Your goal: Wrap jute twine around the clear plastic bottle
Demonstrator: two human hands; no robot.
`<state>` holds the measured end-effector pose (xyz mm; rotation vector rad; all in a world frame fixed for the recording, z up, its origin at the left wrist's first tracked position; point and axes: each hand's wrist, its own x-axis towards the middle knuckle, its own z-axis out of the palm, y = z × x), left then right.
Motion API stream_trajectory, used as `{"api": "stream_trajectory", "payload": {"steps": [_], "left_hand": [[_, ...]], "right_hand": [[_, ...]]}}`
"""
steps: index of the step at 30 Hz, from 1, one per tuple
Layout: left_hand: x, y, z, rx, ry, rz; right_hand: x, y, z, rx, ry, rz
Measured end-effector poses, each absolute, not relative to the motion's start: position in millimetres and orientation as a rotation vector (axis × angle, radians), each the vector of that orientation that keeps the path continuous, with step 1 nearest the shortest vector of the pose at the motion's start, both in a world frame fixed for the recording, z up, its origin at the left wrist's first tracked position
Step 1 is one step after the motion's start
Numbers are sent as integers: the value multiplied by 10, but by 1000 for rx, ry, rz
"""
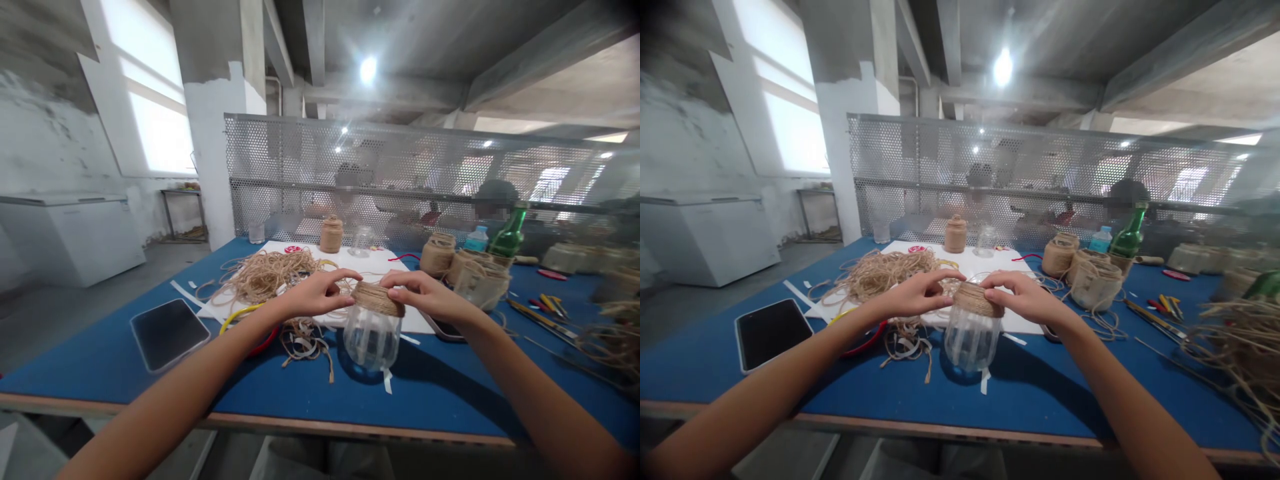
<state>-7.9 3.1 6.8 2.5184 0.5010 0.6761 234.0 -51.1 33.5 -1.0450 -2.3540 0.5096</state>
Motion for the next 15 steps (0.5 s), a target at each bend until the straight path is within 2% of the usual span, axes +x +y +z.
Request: {"api": "stream_trajectory", "payload": {"steps": [15], "left_hand": [[-125,-33,146,2602,519,833]], "right_hand": [[2362,-474,337,-1076,-2330,526]]}}
